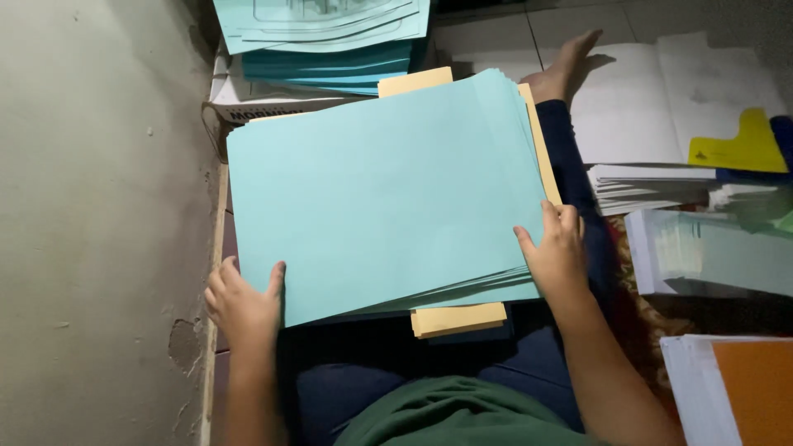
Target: Organizing and stacking light blue paper folders on the floor
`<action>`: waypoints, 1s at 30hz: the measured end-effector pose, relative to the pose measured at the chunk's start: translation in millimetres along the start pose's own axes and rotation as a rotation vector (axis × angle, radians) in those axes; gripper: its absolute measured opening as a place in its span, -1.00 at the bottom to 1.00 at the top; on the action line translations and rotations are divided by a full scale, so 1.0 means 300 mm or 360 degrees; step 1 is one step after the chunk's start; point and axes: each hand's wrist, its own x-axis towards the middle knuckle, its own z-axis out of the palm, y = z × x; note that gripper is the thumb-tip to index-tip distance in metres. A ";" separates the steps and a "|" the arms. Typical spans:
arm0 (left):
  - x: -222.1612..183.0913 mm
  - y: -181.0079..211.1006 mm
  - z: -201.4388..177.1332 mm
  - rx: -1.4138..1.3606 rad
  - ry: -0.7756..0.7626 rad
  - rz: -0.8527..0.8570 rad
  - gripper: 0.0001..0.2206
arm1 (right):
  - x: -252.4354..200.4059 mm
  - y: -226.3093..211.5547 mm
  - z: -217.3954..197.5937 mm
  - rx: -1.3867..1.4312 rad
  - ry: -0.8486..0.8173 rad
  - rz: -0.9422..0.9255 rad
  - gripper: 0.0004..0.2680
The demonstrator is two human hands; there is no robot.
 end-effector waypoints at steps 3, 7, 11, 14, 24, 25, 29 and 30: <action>0.019 -0.010 -0.018 -0.0112 -0.0272 -0.0170 -0.23 | -0.002 0.017 0.045 -0.0001 0.0100 -0.0022 -0.54; 0.015 -0.020 0.005 -0.0124 -0.0238 -0.0097 -0.28 | 0.002 0.003 0.024 0.0102 0.0146 -0.0037 -0.58; 0.011 0.013 -0.045 -0.0284 -0.0272 -0.0122 -0.34 | 0.015 -0.009 0.002 0.0455 0.0205 -0.0021 -0.67; 0.021 -0.026 -0.008 -0.0358 -0.0213 -0.0114 -0.42 | 0.023 -0.013 -0.014 0.0703 0.0178 0.0064 -0.74; 0.030 -0.019 -0.087 -0.0609 -0.0064 -0.0128 -0.71 | 0.029 0.030 -0.037 0.0482 0.0204 0.0108 -0.91; 0.036 -0.035 -0.078 -0.0607 -0.0063 -0.0132 -0.71 | 0.028 0.020 -0.051 0.0483 0.0200 0.0106 -0.91; 0.059 -0.056 -0.076 -0.0701 -0.0177 -0.0230 -0.84 | 0.020 -0.048 -0.130 0.0248 0.0295 -0.0116 -0.91; 0.062 -0.052 -0.084 -0.0736 -0.0221 -0.0249 -0.87 | 0.016 -0.071 -0.156 0.0176 0.0375 -0.0230 -0.89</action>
